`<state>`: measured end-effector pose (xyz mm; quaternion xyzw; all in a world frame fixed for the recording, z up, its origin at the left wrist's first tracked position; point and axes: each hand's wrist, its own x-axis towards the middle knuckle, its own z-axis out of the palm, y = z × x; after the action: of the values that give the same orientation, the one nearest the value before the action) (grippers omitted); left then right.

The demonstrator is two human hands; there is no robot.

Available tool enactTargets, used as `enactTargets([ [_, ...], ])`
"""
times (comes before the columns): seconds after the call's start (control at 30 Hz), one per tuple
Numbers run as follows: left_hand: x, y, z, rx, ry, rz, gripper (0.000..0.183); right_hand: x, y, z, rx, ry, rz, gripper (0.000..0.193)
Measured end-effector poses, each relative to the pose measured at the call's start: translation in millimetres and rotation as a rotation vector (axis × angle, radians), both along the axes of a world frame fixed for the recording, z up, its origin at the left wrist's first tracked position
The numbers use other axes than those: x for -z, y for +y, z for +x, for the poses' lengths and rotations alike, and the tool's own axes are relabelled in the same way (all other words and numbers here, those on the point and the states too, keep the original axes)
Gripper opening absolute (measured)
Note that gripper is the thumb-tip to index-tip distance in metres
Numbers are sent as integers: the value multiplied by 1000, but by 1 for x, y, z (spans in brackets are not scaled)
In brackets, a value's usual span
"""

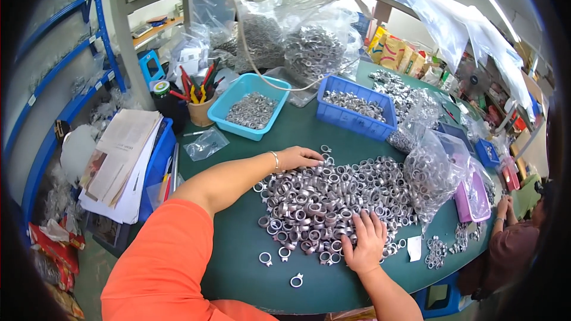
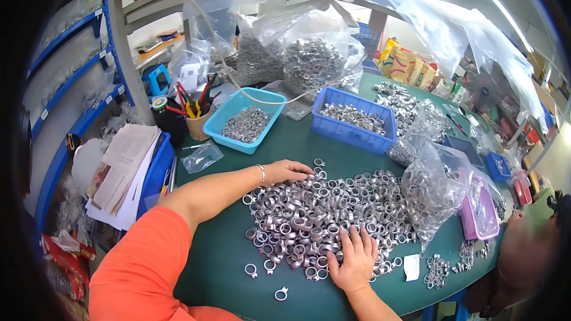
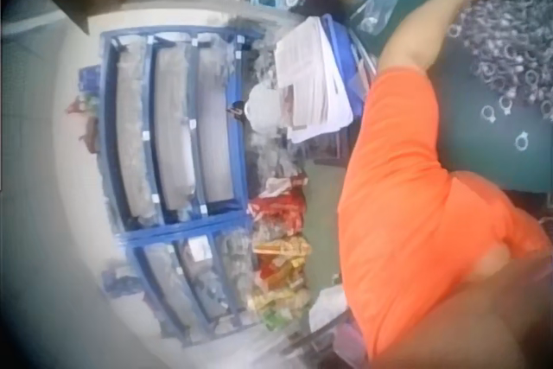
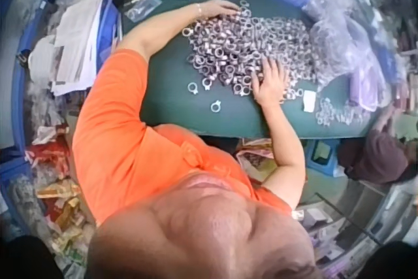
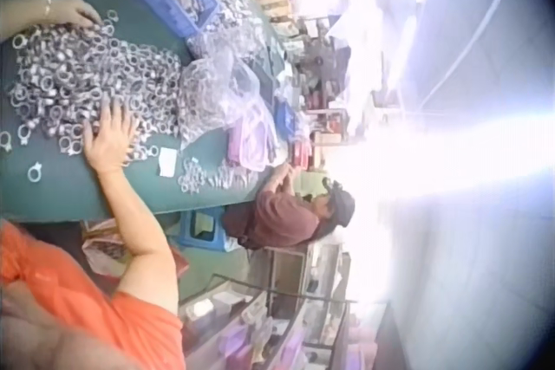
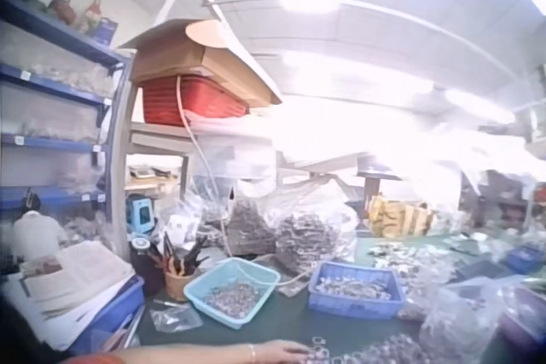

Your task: The person picks up small metal rings from a pile on a green table, examines them by hand, and places some into a clear plastic bag while returning others to the pile.

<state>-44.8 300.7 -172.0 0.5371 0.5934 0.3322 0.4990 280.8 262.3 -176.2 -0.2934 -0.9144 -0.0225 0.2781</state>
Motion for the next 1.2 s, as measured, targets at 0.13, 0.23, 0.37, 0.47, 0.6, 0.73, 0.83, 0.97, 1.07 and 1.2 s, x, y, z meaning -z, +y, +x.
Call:
enactTargets([
  [0.13, 13, -14, 15, 122, -95, 173, 32, 0, -2, -2, 3, -12, 22, 49],
  [0.23, 10, -26, 29, 172, -259, 67, 31, -2, -5, 1, 28, -1, 45, 46],
  [0.37, -1, -48, 48, 237, -351, 51, 30, 3, -1, -2, 48, 21, 51, 46],
  [0.47, 5, -60, 56, 277, -122, 256, 31, 4, -2, -6, 45, 55, 73, 45],
  [0.6, 0, -72, 66, 393, 33, 441, 29, 8, -4, -3, 60, 61, 91, 44],
  [0.73, -8, -94, 83, 420, 215, 662, 23, 11, -2, 2, 70, 61, 59, 45],
  [0.83, -20, -114, 88, 441, 300, 735, 21, 11, -4, -5, 78, 50, 52, 47],
  [0.97, -25, -142, 102, 426, 609, 843, 20, 11, -25, -11, 79, 91, -119, 52],
  [1.07, -19, -161, 114, 367, 748, 784, 23, 17, -44, -11, 20, 47, -116, 59],
  [1.2, -18, -192, 121, 209, 753, 832, 36, 20, -65, -3, -138, 129, -203, 66],
])
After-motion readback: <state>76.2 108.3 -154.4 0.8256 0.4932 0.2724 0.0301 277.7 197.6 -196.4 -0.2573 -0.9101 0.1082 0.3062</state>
